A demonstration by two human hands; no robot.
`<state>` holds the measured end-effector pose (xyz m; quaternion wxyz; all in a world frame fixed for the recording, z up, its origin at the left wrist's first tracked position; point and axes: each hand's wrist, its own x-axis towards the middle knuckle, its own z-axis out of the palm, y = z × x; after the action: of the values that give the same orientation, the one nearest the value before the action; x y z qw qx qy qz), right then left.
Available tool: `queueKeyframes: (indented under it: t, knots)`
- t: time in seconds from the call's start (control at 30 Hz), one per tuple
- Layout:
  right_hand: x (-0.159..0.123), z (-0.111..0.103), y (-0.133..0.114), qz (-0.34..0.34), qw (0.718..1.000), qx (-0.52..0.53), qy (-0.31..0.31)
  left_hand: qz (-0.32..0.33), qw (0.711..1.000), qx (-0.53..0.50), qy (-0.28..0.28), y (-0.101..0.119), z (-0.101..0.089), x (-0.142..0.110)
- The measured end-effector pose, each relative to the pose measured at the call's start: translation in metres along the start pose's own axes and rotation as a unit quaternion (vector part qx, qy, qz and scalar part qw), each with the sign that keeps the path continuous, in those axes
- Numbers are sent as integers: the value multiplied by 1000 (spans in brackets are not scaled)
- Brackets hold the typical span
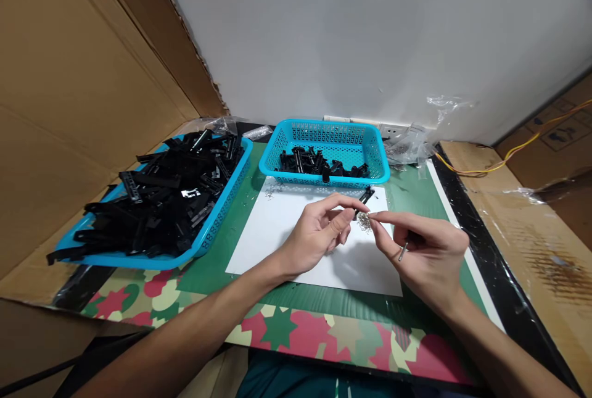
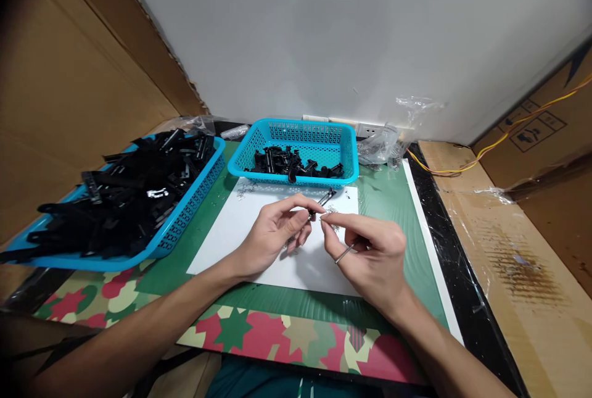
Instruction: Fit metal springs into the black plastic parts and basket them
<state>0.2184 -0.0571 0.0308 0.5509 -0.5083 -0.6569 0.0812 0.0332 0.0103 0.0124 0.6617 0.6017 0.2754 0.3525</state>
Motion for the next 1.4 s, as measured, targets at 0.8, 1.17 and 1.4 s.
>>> queueKeyframes:
  t: [0.8,1.17,1.4]
  knots:
    - [0,-4,14,-29,997,6,-72,275,938,171,122,-11,3,-1]
    - [2,-10,19,-52,992,5,-114,260,950,145,100,-14,1,-1]
    - [6,-13,19,-6,988,5,-152,260,941,199,89,-12,0,-4]
